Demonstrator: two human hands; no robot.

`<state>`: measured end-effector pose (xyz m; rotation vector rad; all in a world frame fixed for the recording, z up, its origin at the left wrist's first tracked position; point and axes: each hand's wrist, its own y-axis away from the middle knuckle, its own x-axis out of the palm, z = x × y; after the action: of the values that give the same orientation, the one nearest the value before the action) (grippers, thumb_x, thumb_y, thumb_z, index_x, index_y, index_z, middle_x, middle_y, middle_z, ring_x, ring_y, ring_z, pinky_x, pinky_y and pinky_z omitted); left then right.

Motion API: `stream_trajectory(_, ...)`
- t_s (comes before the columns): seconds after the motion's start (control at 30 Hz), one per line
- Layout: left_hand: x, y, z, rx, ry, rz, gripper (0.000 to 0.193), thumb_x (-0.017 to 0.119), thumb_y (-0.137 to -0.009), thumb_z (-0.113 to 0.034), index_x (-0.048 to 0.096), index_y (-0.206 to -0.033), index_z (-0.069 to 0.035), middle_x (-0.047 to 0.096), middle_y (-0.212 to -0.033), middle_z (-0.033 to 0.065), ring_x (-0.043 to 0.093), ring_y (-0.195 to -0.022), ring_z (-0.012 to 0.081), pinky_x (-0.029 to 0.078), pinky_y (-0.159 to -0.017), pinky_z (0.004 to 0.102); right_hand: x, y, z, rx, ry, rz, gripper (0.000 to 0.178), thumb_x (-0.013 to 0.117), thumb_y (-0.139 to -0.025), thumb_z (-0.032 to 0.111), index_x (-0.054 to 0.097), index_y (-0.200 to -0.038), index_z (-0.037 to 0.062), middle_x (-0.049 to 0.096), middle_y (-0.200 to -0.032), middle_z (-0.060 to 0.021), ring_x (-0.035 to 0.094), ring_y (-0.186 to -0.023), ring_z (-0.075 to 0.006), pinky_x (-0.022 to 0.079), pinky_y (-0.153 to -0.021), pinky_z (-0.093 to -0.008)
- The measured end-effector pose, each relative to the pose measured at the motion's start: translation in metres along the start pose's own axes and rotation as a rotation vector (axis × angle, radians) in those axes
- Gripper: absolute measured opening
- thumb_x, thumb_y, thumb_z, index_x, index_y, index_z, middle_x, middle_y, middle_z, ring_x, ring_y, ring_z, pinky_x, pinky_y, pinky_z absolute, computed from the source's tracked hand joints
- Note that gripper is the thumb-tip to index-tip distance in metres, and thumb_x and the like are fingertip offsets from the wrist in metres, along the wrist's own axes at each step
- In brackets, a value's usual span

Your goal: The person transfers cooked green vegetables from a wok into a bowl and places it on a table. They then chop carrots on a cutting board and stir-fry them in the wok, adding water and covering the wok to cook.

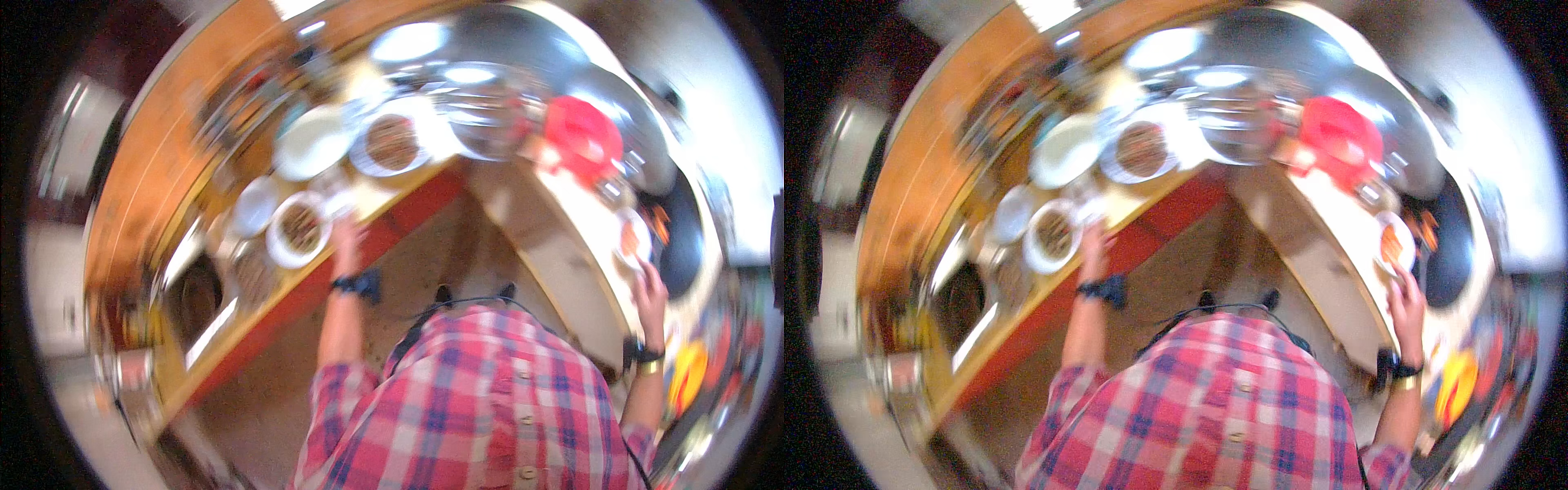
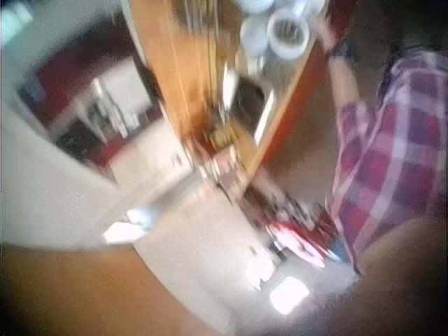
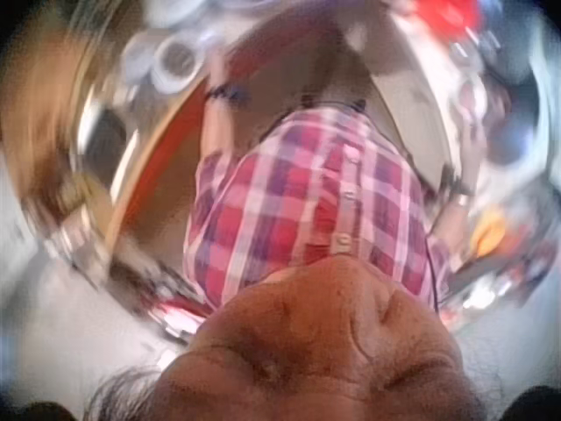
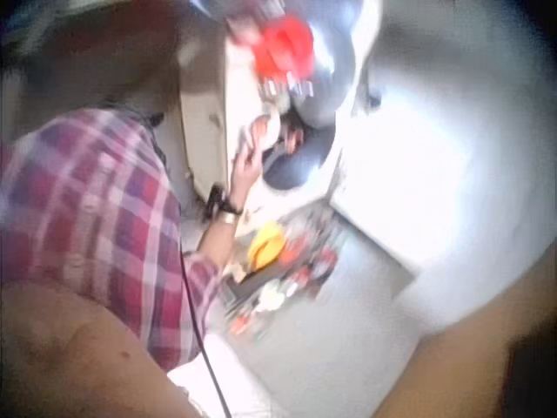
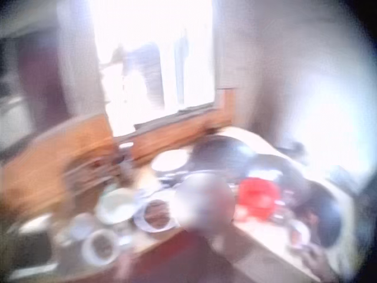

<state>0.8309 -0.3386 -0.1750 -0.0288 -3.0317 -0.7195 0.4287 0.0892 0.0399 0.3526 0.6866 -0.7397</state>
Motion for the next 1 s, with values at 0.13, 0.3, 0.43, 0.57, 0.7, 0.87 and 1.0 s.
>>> stream_trajectory(0.13, 0.043, 0.025, -0.015, -0.001, 0.119, 0.012, 0.035, 0.063, -0.083, -0.037, 0.052, -0.100, -0.008, 0.051, -0.076, 0.0025, 0.052, -0.062, 0.0177, 0.044, -0.053, 0.0285, -0.062, -0.031, -0.091, 0.066, 0.301, -0.165, 0.035, 0.055, -0.083, 0.008, 0.052, -0.118, 0.0061, 0.055, -0.070, -0.0093, 0.054, -0.064, -0.0186, 0.045, -0.060, -0.0311)
stream_trajectory(0.3, 0.144, 0.092, -0.051, 0.050, 0.074, 0.255, 0.016, 0.052, -0.091, -0.025, 0.049, -0.097, -0.010, 0.047, -0.070, -0.0013, 0.046, -0.056, 0.0082, 0.042, -0.052, 0.0229, -0.130, -0.014, -0.188, 0.155, 0.720, -0.180, 0.042, 0.055, -0.077, 0.004, 0.051, -0.118, 0.0087, 0.057, -0.093, -0.0195, 0.057, -0.087, -0.0364, 0.046, -0.079, -0.0422)
stream_trajectory(0.43, 0.242, 0.146, -0.078, 0.168, 0.045, 0.529, 0.023, 0.051, -0.092, -0.019, 0.050, -0.111, -0.006, 0.050, -0.076, 0.0003, 0.046, -0.058, 0.0071, 0.042, -0.054, 0.0206, -0.162, -0.017, -0.245, 0.312, 0.808, 0.039, 0.052, 0.041, -0.082, -0.001, 0.044, -0.128, 0.0237, 0.046, -0.119, -0.0222, 0.051, -0.104, -0.0354, 0.044, -0.088, -0.0408)
stream_trajectory(0.57, 0.342, 0.199, -0.090, 0.136, -0.054, 0.719, 0.022, 0.050, -0.092, -0.013, 0.050, -0.112, -0.005, 0.053, -0.079, 0.0019, 0.049, -0.061, 0.0073, 0.042, -0.055, 0.0201, -0.182, -0.047, -0.285, 0.079, 0.652, 0.131, 0.050, 0.039, -0.085, 0.004, 0.043, -0.128, 0.0283, 0.029, -0.138, -0.0181, 0.047, -0.110, -0.0384, 0.040, -0.094, -0.0382)
stream_trajectory(0.7, 0.433, 0.249, -0.076, 0.124, -0.124, 0.823, 0.019, 0.049, -0.092, -0.011, 0.051, -0.110, -0.005, 0.054, -0.079, 0.0028, 0.050, -0.062, 0.0078, 0.042, -0.055, 0.0199, -0.210, -0.085, -0.306, 0.202, 0.323, 0.091, 0.015, 0.047, -0.084, 0.015, 0.056, -0.094, 0.0099, 0.042, -0.126, -0.0162, 0.050, -0.103, -0.0362, 0.042, -0.089, -0.0381)
stream_trajectory(0.87, 0.507, 0.293, -0.051, 0.079, -0.193, 0.914, 0.017, 0.050, -0.092, -0.011, 0.052, -0.108, -0.005, 0.053, -0.078, 0.0021, 0.050, -0.062, 0.0080, 0.043, -0.056, 0.0208, -0.286, -0.127, -0.321, -0.169, 0.114, -0.105, 0.014, 0.058, -0.071, 0.004, 0.052, -0.084, 0.0046, 0.056, -0.094, -0.0125, 0.056, -0.088, -0.0303, 0.046, -0.075, -0.0356)
stream_trajectory(1.0, 0.539, 0.313, -0.034, 0.037, -0.248, 0.948, 0.018, 0.051, -0.092, -0.012, 0.052, -0.107, -0.005, 0.053, -0.079, 0.0016, 0.050, -0.063, 0.0077, 0.043, -0.058, 0.0206, -0.357, -0.149, -0.340, 0.111, -0.196, -0.542, 0.014, 0.064, -0.080, 0.017, 0.059, -0.080, 0.0039, 0.060, -0.073, -0.0011, 0.057, -0.066, -0.0065, 0.049, -0.061, -0.0233)
